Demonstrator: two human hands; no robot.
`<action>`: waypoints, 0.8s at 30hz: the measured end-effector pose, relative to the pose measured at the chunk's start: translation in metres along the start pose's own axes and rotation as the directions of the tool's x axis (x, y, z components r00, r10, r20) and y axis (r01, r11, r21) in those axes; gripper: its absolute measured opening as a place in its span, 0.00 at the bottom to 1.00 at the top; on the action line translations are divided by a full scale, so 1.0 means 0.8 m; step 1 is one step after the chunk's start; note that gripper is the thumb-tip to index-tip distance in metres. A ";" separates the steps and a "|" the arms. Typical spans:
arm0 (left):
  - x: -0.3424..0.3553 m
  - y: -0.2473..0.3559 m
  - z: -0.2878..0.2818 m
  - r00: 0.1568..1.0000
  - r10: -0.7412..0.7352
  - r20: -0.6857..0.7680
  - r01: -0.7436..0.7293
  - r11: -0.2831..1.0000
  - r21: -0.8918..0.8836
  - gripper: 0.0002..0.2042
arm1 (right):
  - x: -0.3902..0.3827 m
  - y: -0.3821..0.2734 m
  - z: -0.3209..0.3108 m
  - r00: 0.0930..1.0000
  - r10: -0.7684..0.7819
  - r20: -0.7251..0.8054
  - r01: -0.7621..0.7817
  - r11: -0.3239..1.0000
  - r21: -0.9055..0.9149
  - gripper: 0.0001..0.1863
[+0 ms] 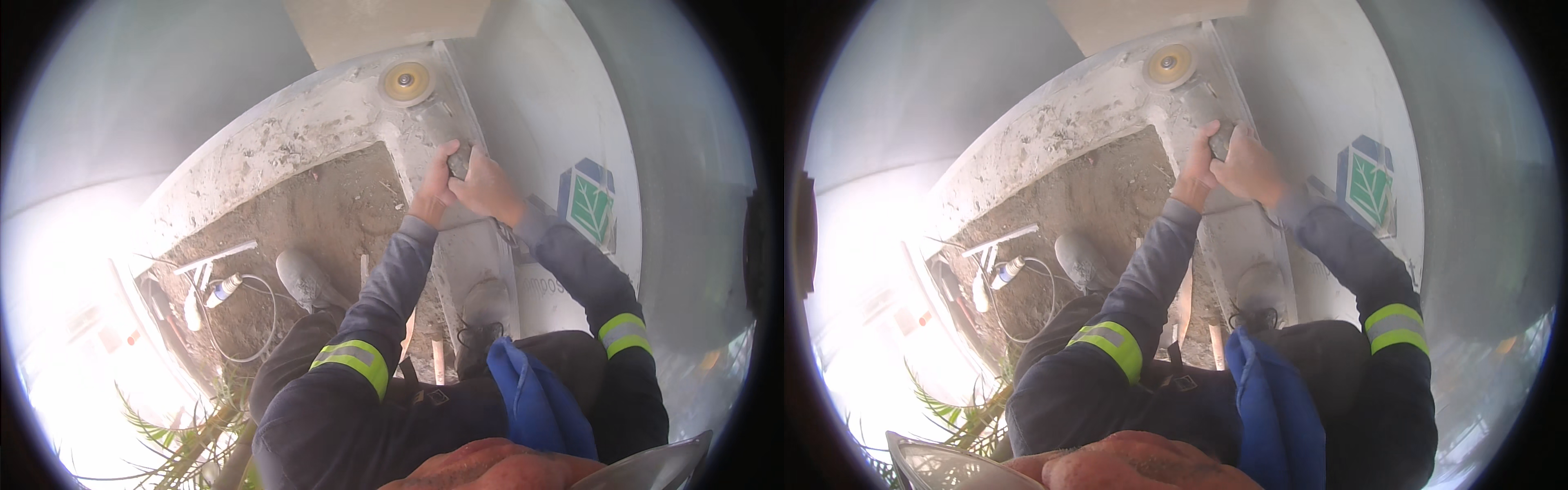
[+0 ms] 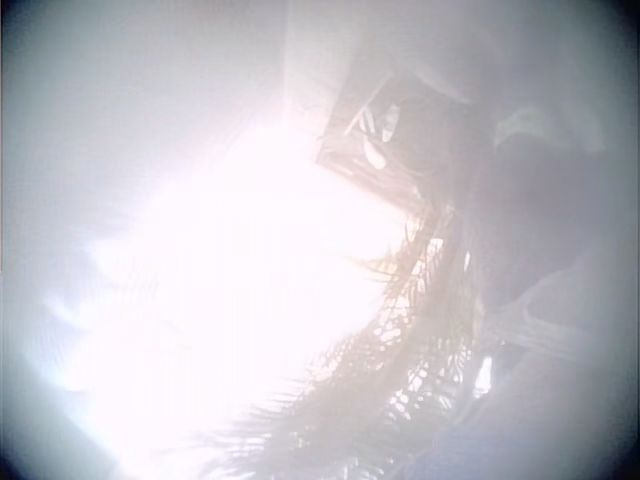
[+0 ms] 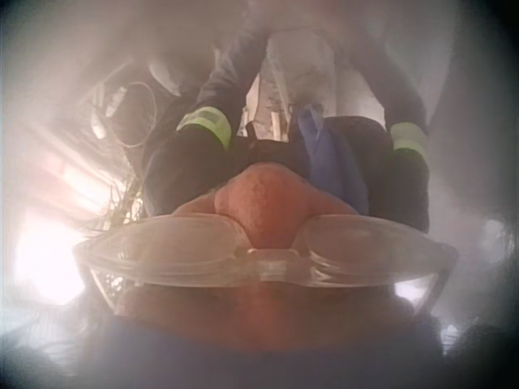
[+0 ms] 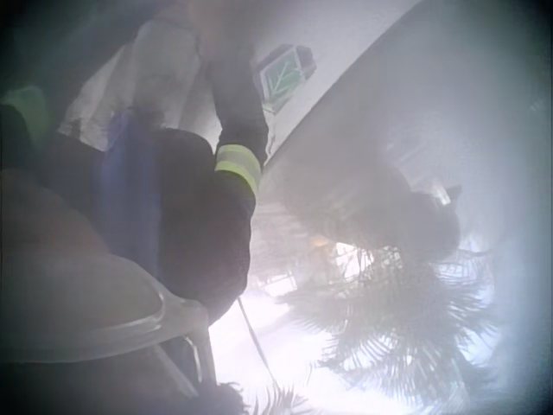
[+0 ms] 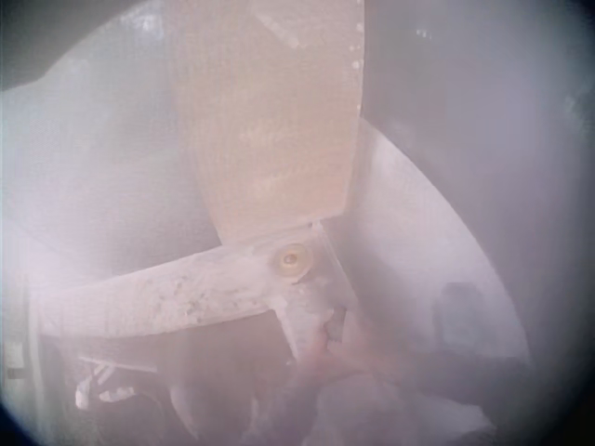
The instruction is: The person uses an angle grinder to smooth a concrete surface. They hold the tool with both hands and move it along the edge of a wall or curb, generating dust as they work.
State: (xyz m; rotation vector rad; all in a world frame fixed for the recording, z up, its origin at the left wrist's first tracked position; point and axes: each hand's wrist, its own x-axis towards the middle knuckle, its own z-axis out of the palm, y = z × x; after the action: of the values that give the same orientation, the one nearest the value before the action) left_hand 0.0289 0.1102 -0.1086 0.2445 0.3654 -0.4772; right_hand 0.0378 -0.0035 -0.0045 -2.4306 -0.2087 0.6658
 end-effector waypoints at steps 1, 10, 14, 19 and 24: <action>-0.002 0.004 0.000 0.998 -0.020 -0.064 0.021 1.000 0.014 0.24 | 0.004 0.005 0.005 0.998 0.067 0.017 -0.069 0.981 0.183 0.34; -0.022 0.030 0.000 0.982 -0.128 -0.138 0.176 0.884 0.434 0.21 | 0.010 0.027 0.038 0.981 0.102 0.166 -0.190 0.686 0.702 0.28; -0.024 0.036 -0.004 0.969 -0.082 -0.232 0.180 0.878 0.443 0.21 | 0.007 0.022 0.045 0.993 0.075 0.096 -0.122 0.656 0.745 0.21; -0.033 0.033 -0.002 0.963 -0.007 -0.269 0.143 0.862 0.487 0.20 | 0.004 0.027 0.050 0.986 0.092 0.142 -0.167 0.666 0.727 0.20; -0.043 0.016 0.021 0.941 0.076 -0.329 0.108 0.854 0.508 0.19 | -0.001 0.042 0.054 0.989 0.072 0.126 -0.139 0.717 0.683 0.21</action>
State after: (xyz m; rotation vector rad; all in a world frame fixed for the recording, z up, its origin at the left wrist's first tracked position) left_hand 0.0116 0.1297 -0.0780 0.8647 0.5721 -0.5470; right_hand 0.0149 -0.0088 -0.0542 -1.6890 0.1369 0.7419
